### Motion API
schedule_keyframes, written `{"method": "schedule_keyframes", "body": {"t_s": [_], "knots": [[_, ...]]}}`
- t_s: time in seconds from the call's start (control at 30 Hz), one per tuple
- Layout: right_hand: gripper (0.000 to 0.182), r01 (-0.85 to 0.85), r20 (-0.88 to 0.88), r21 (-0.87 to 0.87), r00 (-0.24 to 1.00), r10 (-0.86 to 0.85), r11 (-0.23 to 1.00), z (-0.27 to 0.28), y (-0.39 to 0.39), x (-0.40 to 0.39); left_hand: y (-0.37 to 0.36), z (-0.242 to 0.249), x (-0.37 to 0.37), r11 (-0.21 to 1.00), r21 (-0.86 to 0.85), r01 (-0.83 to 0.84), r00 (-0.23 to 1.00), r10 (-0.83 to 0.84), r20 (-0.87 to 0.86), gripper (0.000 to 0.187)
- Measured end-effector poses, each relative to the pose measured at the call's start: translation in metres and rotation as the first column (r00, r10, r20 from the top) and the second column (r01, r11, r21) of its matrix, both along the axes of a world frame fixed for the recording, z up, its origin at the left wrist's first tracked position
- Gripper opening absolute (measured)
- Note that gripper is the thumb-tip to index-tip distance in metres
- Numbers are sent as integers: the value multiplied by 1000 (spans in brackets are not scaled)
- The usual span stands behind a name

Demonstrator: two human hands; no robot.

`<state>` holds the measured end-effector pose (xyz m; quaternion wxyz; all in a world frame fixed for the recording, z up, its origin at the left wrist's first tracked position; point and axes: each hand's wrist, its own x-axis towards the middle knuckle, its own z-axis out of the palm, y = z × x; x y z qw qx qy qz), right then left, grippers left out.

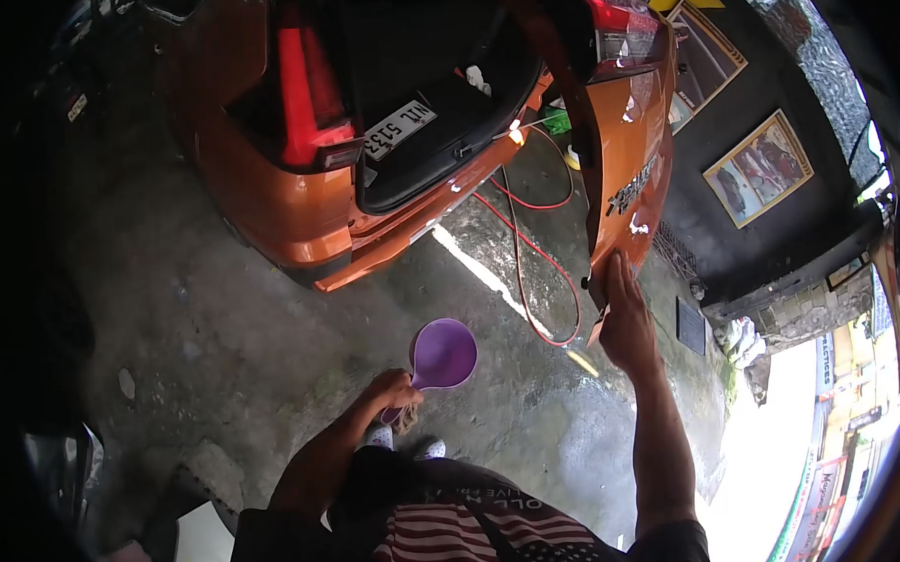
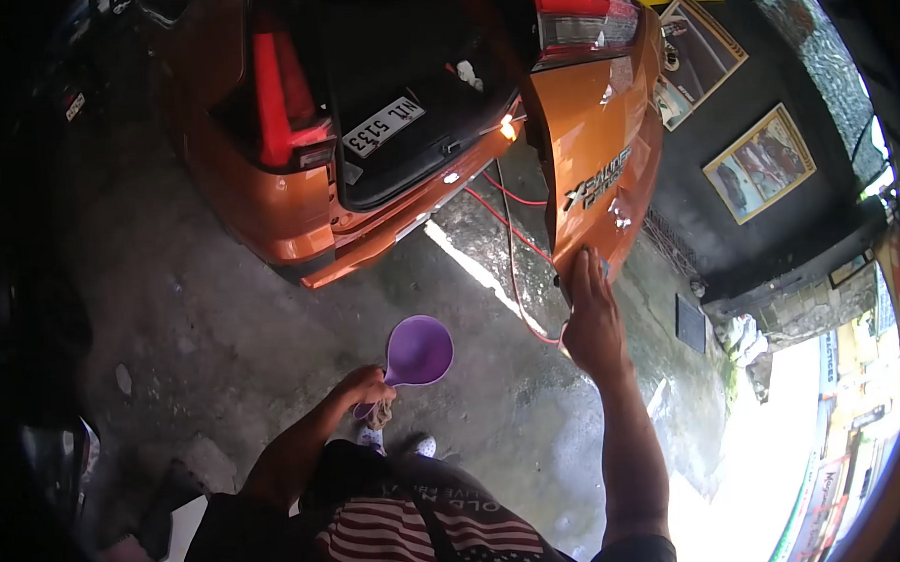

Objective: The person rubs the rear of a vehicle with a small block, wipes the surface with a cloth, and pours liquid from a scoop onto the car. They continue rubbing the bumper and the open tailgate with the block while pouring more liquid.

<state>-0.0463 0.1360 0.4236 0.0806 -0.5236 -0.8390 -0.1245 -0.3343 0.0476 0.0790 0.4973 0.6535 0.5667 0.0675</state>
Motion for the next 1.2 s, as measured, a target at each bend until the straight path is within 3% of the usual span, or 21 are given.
{"method": "schedule_keyframes", "body": {"t_s": [0.07,0.13,0.2,0.23,0.27,0.37,0.4,0.47,0.53,0.63,0.73,0.8,0.87,0.9,0.93,0.97,1.0,1.03,1.1,1.17,1.2], "knots": [[65,129,-257,-188,950,-175,974,15,32,8,1,4,3,999,-24,29,999,-30,-23,43],[66,190,-275,-255,926,-259,948,16,25,-4,9,7,4,999,-23,42,998,-43,-47,43],[62,-43,-7,117,999,44,992,-6,0,-7,9,-10,8,994,77,84,996,-83,-16,43],[61,-61,-24,94,998,64,994,-6,2,-2,10,-37,11,975,186,119,993,-119,-13,43],[61,-52,-18,95,998,54,994,-2,12,5,14,-25,11,974,188,127,992,-128,-7,43],[65,121,-310,-210,933,-184,970,15,46,19,13,3,9,998,-26,59,998,-60,-27,45],[65,128,-317,-189,930,-184,974,9,40,18,15,1,10,998,-5,66,997,-66,-32,45],[66,-41,-56,142,997,50,989,-16,18,11,14,-12,11,988,154,23,999,-27,23,45],[67,-63,-70,122,995,71,991,-8,21,14,20,-9,11,982,181,51,998,-56,27,44],[69,102,-266,-157,954,-141,982,15,62,38,19,11,10,998,-16,54,998,-53,22,44],[70,-7,-132,52,991,14,999,-4,32,20,22,2,11,997,64,44,999,-45,27,43],[70,-18,-124,59,992,25,998,0,40,27,29,-7,14,994,86,60,998,-62,19,43],[69,-52,-108,35,993,55,998,2,46,38,25,-5,18,999,-18,32,999,-32,-7,43],[69,-3,-178,8,984,4,1000,2,71,54,27,-18,19,998,-16,57,998,-57,6,42],[68,245,-209,-155,939,-274,957,17,96,65,25,-8,24,997,-13,72,997,-72,-3,42],[59,271,-182,-51,944,-276,961,3,139,112,23,12,29,997,-52,61,998,-62,-15,43],[45,292,-244,-122,918,-314,949,-4,176,160,30,26,32,995,-85,43,999,-46,-28,43],[32,518,-293,-198,779,-555,832,10,174,165,34,-11,35,992,-1,125,992,-125,-2,43],[34,602,-352,-168,703,-618,781,-19,175,212,36,6,46,991,-38,127,991,-128,-45,43],[39,569,-520,-157,647,-558,807,-74,135,241,35,7,62,988,-93,124,989,-131,-65,43],[44,550,-575,-251,577,-579,797,-107,110,252,39,9,72,982,-117,151,982,-163,-100,42]]}}
